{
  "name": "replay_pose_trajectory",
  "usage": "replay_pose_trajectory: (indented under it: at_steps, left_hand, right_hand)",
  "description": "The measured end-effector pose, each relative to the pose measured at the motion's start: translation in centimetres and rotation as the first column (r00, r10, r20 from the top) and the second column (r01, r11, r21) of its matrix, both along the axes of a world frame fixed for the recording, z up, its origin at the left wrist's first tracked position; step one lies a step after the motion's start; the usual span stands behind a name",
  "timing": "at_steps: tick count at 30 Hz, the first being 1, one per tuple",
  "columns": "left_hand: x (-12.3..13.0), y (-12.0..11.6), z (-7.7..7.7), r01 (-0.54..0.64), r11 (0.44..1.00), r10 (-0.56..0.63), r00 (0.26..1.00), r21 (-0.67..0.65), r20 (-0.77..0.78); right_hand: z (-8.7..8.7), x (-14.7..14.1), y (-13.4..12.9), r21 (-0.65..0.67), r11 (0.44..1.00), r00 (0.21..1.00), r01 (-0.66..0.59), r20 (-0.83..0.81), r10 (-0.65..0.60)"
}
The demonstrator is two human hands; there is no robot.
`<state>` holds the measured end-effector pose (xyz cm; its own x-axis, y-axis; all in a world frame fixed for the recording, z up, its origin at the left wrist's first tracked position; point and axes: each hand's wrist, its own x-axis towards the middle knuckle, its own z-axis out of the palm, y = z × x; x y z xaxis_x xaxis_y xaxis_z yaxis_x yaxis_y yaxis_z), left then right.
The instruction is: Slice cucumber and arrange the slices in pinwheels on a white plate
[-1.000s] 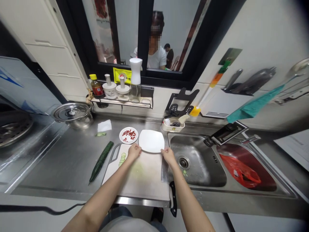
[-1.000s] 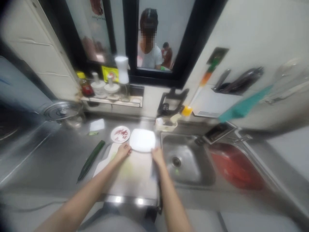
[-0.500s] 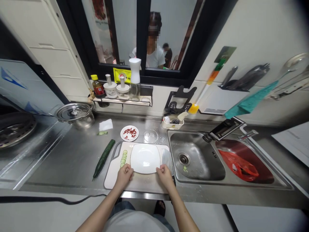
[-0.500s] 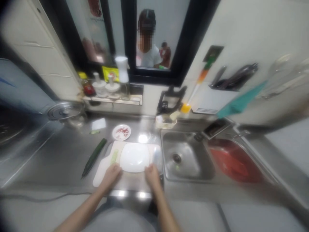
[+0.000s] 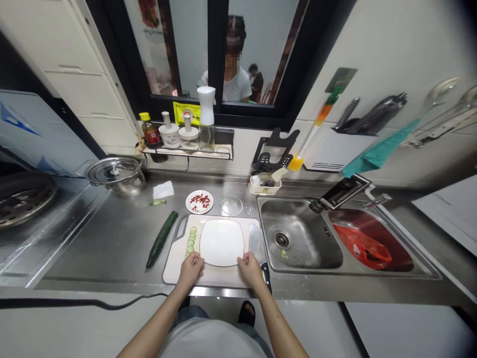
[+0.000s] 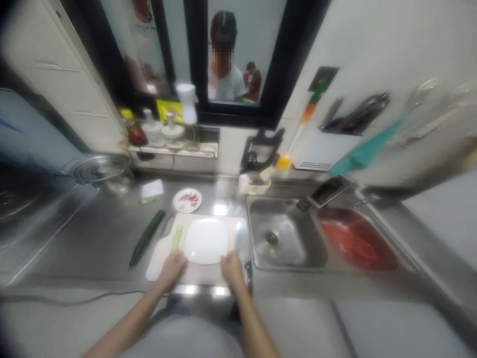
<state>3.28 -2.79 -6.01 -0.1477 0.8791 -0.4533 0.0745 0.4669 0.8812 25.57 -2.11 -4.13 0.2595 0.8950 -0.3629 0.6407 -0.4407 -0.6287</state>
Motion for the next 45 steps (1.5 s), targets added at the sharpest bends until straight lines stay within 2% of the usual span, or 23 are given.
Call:
replay_pose_trajectory:
  at_steps: [12,22,26,28,31,33,36,40,45]
  left_hand:
    - [0.1,-0.1,0.9,0.011,1.000,-0.014,0.994,-0.027,-0.107]
    - [-0.2,-0.2,0.5,0.012,0.998,-0.016,0.999,-0.066,-0.052]
    - [-0.4,-0.3,0.9,0.050,0.995,-0.057,0.995,-0.090,-0.079]
    - [-0.8,-0.5,1.2,0.084,0.993,-0.095,0.985,-0.082,-0.141]
    - [-1.9,-0.9,1.3,0.142,0.990,-0.138,0.929,-0.012,-0.344]
    - [-2.8,-1.0,1.2,0.160,0.987,-0.127,0.859,0.025,-0.496]
    - [-4.3,-0.8,0.9,0.178,0.983,-0.113,0.756,0.036,-0.645]
    - [-5.5,-0.2,0.3,0.197,0.978,-0.085,0.667,0.065,-0.740]
    - [-5.5,0.3,-0.1,0.222,0.974,-0.110,0.631,0.043,-0.768]
  right_hand:
    - [0.2,-0.4,-0.1,-0.062,0.998,0.998,-0.007,0.067,0.012]
    - [0.7,-0.5,-0.1,-0.086,0.996,0.992,-0.007,0.123,0.017]
    - [1.4,-0.6,-0.2,-0.107,0.993,0.986,-0.041,0.157,0.058]
    - [1.8,-0.5,-0.4,-0.112,0.991,0.979,-0.079,0.177,0.098]
    - [2.5,0.0,-0.6,-0.108,0.987,0.966,-0.118,0.217,0.140]
    - [2.8,0.3,-0.6,-0.099,0.987,0.960,-0.128,0.239,0.148]
    - [2.9,0.6,-0.7,-0.084,0.988,0.961,-0.129,0.235,0.145]
    - [2.7,0.5,-0.9,-0.058,0.990,0.966,-0.132,0.216,0.141]
    - [2.9,0.1,-1.0,-0.038,0.988,0.962,-0.152,0.225,0.157]
